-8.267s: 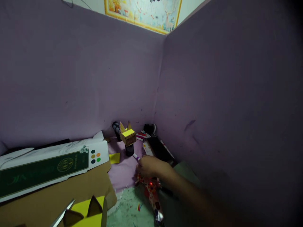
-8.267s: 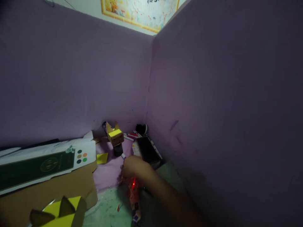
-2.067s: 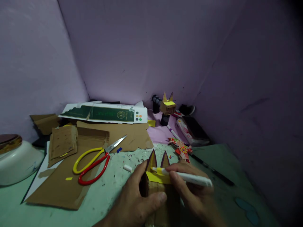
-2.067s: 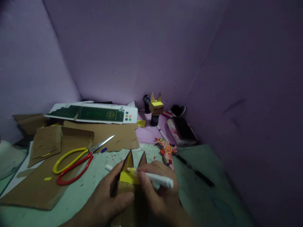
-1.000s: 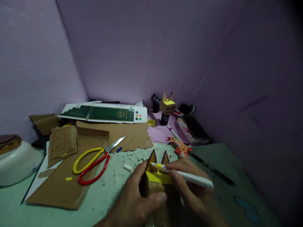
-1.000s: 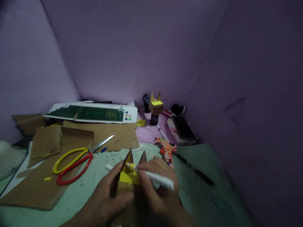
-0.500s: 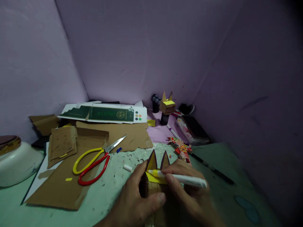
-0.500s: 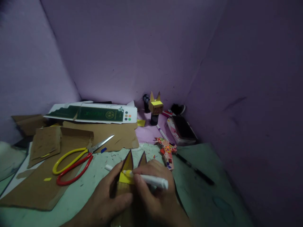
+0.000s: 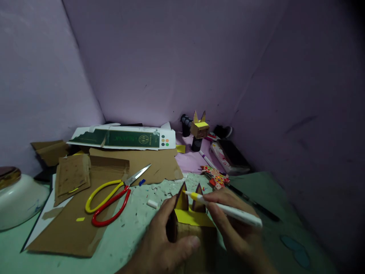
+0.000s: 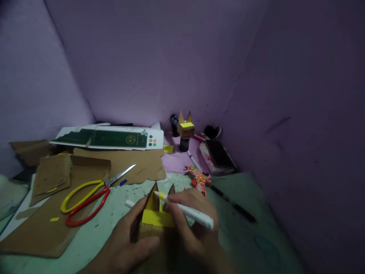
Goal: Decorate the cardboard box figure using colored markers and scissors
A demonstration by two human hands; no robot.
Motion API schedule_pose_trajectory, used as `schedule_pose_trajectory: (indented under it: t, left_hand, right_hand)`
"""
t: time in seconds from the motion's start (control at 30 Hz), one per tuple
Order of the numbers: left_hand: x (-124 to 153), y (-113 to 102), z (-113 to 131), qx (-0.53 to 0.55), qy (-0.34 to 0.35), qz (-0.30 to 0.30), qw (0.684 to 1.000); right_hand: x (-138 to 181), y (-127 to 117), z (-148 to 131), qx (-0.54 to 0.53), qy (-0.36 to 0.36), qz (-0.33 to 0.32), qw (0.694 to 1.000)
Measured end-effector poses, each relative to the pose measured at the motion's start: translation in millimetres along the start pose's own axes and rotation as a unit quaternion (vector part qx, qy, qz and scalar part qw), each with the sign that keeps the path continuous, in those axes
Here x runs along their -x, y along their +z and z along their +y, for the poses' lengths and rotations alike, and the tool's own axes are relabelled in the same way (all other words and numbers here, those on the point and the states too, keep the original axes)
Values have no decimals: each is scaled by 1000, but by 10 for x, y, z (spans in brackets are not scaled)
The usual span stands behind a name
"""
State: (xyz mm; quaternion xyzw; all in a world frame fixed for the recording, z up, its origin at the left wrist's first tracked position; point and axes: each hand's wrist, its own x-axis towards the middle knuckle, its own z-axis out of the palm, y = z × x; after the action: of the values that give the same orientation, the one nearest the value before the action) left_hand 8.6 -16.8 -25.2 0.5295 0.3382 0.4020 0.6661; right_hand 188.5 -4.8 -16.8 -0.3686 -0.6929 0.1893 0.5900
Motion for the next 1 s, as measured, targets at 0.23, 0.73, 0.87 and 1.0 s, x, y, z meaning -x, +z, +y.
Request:
schedule_pose_trajectory:
  t: [0.23, 0.73, 0.87, 1.0]
  left_hand:
    - [2, 1, -5, 15, 6, -2, 1000]
    - [-8, -7, 11, -15, -4, 11, 1000]
    - [-6, -11, 10, -6, -16, 8, 1000]
    - [-3, -5, 15, -7, -7, 12, 1000]
  right_hand:
    - [18, -17, 43, 1, -21, -5, 1000]
    - [-50, -72, -15, 54, -47, -22, 997]
    - [-56, -49, -18, 42, -57, -17, 997]
    - [-61, -73, -37, 56, -33, -37, 997]
